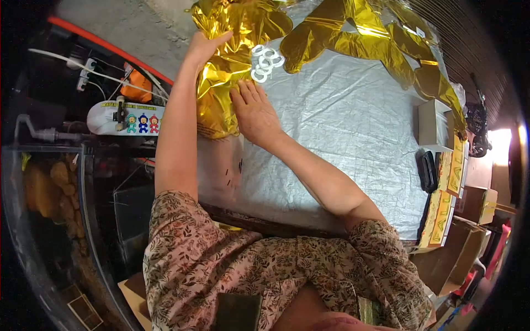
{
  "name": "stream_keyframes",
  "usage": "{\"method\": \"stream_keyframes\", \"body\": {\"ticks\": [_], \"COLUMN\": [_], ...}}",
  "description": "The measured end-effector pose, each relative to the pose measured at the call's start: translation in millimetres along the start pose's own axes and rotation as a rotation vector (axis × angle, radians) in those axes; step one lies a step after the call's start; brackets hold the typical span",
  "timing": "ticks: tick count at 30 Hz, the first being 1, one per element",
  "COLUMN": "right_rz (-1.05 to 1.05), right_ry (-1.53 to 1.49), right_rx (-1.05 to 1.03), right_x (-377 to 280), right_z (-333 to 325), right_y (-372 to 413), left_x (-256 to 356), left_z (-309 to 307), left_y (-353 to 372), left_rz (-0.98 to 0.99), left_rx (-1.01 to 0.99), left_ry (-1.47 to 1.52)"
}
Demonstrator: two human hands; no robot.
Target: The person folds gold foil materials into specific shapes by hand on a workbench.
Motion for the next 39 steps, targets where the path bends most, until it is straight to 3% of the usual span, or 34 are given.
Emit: {"method": "stream_keyframes", "body": {"ticks": [3,5,6,8,9,10,12,14,16,17,18,20,21,23,25,27,29,30,32,34,39], "right_rz": [0.083,0.069,0.052,0.051,0.049,0.053,0.056,0.058,0.050,0.044,0.037,0.029,0.030,0.016,-0.001,0.012,0.029,0.056,0.091,0.122,-0.178], "right_ry": [-0.119,-0.084,-0.049,-0.043,-0.033,-0.034,-0.032,-0.030,-0.034,-0.026,-0.017,-0.018,-0.014,0.001,0.019,-0.004,-0.033,-0.063,-0.001,0.065,0.021], "right_rx": [0.101,0.062,0.040,0.036,0.038,0.036,0.000,-0.025,-0.054,-0.052,-0.046,-0.035,-0.018,-0.028,-0.026,0.027,0.087,0.136,0.129,0.130,0.175], "right_x": [-2,-2,-1,-1,0,0,-1,-1,-1,-1,0,1,1,2,3,3,5,5,3,2,-13], "right_z": [-4,-4,-3,-2,-2,-2,-2,-5,-4,-4,-3,2,3,3,3,7,13,13,0,-10,-15], "right_y": [-1,1,1,2,1,0,1,1,1,1,1,1,2,2,0,2,-4,-2,1,8,38], "left_x": [-17,-33,-66,-85,-87,-92,-95,-91,-110,-111,-86,-44,-54,-68,-40,-70,-66,-65,-67,-62,-69], "left_z": [3,-8,-16,-9,-7,-6,-5,-6,-18,-22,-26,-34,-43,-85,-95,-116,-108,-101,-91,-86,-84], "left_y": [-24,-57,-93,-113,-120,-122,-117,-110,-122,-120,-106,-71,-49,-15,80,143,207,225,253,261,276], "left_rz": [0.210,0.046,0.035,0.143,-0.001,-0.004,-0.074,-0.114,0.280,0.251,0.238,-0.160,0.090,0.481,0.436,0.379,0.130,0.128,-0.121,-0.123,0.065], "left_rx": [0.064,0.137,0.099,0.081,0.171,0.168,0.244,0.225,0.251,0.182,0.184,-0.156,-0.036,-0.155,-0.124,-0.154,0.063,0.066,0.102,0.067,0.087], "left_ry": [0.160,-0.066,-0.034,0.407,0.244,0.244,-0.040,-0.043,-0.494,-0.572,-0.575,-0.399,-0.411,-0.573,-0.469,-0.719,-0.794,-0.791,-0.678,-0.560,-0.717]}}
Point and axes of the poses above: each hand's wrist, its own y-axis away from the middle knuckle, its own z-axis out of the palm, x = y × z, the point moved 1 cm from there along -y, towards the middle knuckle, and after that the axes turned 9 degrees about y, right-handed, at the moved point
